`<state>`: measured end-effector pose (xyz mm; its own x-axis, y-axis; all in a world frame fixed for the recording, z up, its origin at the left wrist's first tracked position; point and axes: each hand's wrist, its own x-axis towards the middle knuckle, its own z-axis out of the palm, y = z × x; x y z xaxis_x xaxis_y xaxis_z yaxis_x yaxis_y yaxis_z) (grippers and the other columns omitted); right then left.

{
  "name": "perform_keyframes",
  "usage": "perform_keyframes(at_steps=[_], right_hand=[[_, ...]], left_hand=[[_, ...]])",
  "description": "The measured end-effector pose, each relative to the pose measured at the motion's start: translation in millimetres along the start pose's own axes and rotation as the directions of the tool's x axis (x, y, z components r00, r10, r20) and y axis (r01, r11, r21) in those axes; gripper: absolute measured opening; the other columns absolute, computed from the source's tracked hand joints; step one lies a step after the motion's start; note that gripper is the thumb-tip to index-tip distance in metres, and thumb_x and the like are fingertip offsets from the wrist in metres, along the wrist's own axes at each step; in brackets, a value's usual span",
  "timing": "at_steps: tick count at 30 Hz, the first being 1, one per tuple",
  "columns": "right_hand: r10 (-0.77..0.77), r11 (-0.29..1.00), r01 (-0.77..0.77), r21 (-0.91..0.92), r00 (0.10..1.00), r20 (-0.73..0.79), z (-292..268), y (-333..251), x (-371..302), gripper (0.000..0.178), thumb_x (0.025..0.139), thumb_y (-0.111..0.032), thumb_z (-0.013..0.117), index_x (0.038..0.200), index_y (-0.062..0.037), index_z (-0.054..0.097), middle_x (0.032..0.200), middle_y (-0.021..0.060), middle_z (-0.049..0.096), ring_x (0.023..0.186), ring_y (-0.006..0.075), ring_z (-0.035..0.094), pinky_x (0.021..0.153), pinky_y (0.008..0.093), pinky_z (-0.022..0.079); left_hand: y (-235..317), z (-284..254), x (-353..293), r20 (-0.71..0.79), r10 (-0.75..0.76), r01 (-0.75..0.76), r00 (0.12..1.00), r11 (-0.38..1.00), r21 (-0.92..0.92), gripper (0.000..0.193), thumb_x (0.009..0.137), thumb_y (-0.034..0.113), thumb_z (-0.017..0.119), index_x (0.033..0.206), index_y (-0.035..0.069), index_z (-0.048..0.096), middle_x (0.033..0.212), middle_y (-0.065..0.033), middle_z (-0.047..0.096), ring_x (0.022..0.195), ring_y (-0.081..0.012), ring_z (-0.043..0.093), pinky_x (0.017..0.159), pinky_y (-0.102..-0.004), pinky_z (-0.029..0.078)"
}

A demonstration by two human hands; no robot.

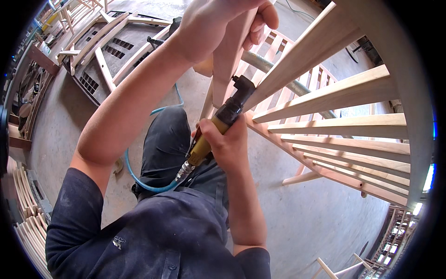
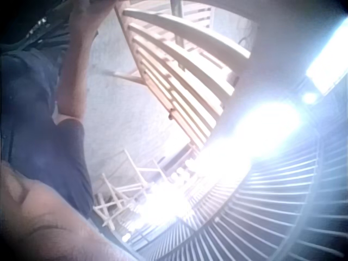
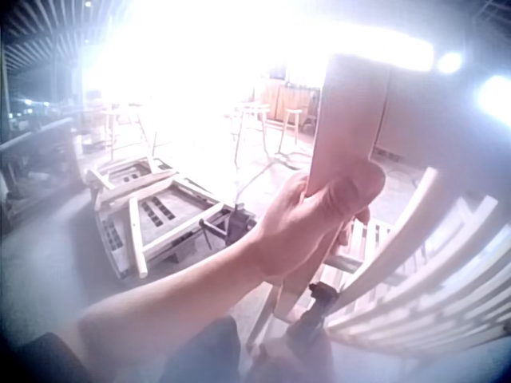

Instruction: The person assembles a wooden chair by attaching slats to the frame using a pneumatic nail gun. They position the slats, drive nails into the joints, and occasionally adjust the tool or the chair's position while sitting on the workshop floor.

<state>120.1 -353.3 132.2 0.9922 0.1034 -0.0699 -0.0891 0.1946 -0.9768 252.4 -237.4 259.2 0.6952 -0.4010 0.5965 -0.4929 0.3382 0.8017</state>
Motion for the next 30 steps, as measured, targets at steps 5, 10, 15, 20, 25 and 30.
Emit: perform_keyframes(at_steps=[5,10,15,20,25,30], right_hand=[[0.031,0.999,-0.031,-0.022,0.999,0.011,-1,-3,0,0.019,0.089,-0.008,0.069,0.096,0.0035,0.055,0.077,0.0098,0.068,0.068,0.0205,0.073,0.063,0.0329,0.061],[0.073,0.996,-0.072,-0.044,0.997,0.031,-12,-8,0,0.03,0.088,-0.012,0.07,0.106,0.0036,0.051,0.084,0.0156,0.07,0.073,0.0259,0.074,0.069,0.0387,0.063],[0.118,0.992,-0.114,-0.046,0.989,0.085,-22,-13,5,0.035,0.089,-0.012,0.071,0.11,0.0028,0.048,0.086,0.0173,0.069,0.072,0.0252,0.073,0.073,0.041,0.064],[0.082,0.993,-0.087,0.084,0.995,0.059,-20,-6,4,0.039,0.091,-0.016,0.074,0.116,0.0024,0.05,0.087,0.0178,0.069,0.074,0.0253,0.072,0.067,0.0393,0.062],[0.088,0.978,-0.072,0.195,0.994,-0.072,-10,11,10,0.038,0.092,-0.014,0.075,0.118,0.0017,0.052,0.084,0.0177,0.069,0.071,0.025,0.071,0.064,0.0373,0.06],[0.105,0.986,-0.095,0.137,0.992,-0.063,-7,4,10,0.03,0.092,-0.01,0.074,0.112,0.0011,0.055,0.082,0.0155,0.069,0.07,0.0231,0.07,0.065,0.0364,0.06]], left_hand=[[1,-3,-1,0.016,0.011,-0.011,1.0,1.0,0.003,0.073,0.091,0.075,0.059,0.109,0.005,0.064,0.086,-0.0038,0.063,0.07,-0.0094,0.061,0.059,-0.0265,0.05],[0,2,2,-0.029,-0.026,0.026,0.999,0.999,0.021,0.072,0.092,0.075,0.058,0.108,0.005,0.064,0.087,-0.0046,0.063,0.072,-0.0098,0.061,0.061,-0.0268,0.051],[2,2,-1,-0.05,-0.053,0.054,0.997,0.998,0.031,0.07,0.093,0.073,0.059,0.106,0.005,0.064,0.086,-0.0041,0.064,0.069,-0.0091,0.061,0.058,-0.0263,0.051],[-7,-6,-4,0.03,0.071,-0.07,0.997,0.997,-0.033,0.066,0.093,0.07,0.061,0.104,0.005,0.065,0.083,-0.0029,0.063,0.065,-0.0084,0.061,0.056,-0.0255,0.05],[-5,-1,1,-0.002,0.046,-0.046,0.999,0.997,-0.058,0.065,0.093,0.069,0.063,0.104,0.005,0.065,0.082,-0.0025,0.064,0.063,-0.0081,0.06,0.056,-0.0254,0.05],[-6,-8,1,0.055,0.053,-0.051,0.997,0.998,-0.042,0.064,0.094,0.066,0.064,0.111,0.005,0.066,0.083,-0.0024,0.065,0.064,-0.0082,0.06,0.056,-0.025,0.05]])
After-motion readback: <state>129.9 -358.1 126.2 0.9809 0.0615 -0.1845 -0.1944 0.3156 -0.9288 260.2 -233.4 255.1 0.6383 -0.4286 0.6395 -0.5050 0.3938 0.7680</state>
